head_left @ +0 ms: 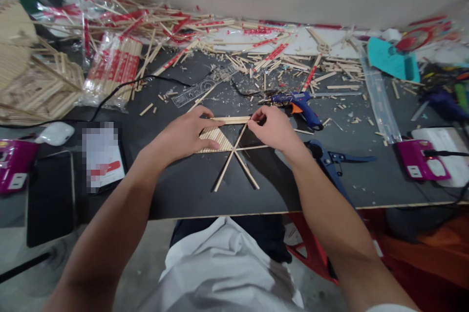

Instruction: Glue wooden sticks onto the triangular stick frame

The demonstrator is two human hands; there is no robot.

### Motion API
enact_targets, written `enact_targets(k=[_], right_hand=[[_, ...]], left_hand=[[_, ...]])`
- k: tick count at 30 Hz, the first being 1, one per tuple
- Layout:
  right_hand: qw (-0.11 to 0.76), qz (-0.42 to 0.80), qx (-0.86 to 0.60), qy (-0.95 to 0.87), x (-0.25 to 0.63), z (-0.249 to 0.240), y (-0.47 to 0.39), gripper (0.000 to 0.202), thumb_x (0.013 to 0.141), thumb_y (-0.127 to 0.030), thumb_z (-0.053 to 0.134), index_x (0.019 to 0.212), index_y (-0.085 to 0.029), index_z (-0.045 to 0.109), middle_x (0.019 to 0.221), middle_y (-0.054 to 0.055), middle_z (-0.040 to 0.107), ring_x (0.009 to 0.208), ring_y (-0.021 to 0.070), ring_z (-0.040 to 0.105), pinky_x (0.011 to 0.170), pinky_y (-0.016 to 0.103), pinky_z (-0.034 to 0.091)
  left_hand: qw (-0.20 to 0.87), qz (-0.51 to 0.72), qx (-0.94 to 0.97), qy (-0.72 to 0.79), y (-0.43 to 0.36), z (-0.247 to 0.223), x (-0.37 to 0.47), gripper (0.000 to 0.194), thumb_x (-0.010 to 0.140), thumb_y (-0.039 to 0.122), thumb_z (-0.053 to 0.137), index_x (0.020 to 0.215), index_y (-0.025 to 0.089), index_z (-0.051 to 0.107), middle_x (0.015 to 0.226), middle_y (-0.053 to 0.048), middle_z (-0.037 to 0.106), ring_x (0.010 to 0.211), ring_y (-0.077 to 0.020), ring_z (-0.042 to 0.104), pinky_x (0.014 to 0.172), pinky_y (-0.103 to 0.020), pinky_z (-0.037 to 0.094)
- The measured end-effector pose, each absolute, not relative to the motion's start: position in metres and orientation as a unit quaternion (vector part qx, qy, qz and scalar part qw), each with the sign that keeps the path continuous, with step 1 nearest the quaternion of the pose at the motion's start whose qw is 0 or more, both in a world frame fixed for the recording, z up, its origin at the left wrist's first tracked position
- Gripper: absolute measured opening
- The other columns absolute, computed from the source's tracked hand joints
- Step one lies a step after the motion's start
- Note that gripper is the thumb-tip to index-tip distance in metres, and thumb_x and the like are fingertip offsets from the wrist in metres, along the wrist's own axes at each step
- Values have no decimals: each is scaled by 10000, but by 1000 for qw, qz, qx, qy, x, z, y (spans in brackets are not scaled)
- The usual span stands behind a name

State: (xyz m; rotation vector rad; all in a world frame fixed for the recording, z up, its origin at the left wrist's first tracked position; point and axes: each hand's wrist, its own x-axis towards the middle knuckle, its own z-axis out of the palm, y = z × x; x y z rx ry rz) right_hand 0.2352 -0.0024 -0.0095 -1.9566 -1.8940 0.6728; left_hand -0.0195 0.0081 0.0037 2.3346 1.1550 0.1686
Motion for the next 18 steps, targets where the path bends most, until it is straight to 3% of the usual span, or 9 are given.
enact_targets(k=[8,18], right_hand=[[177,230,-679,-675,237,-14,-2,102,824,-265,647,757,-223,584,861,75,699,870,240,619,781,350,468],[175,228,-681,-673,237,-12,-2,98,841,-263,649,772,-212,601,879,75,698,834,222,610,801,344,468]], left_hand=[[286,69,847,443,9,6,-18,793,829,547,730,1513,204,523,1392,-114,562,1122,-278,613,1071,-404,461],[263,65,866,421,10,4,-20,606,873,568,689,1388,249,656,1348,-92,578,1081,-253,616,1053,-390,463]])
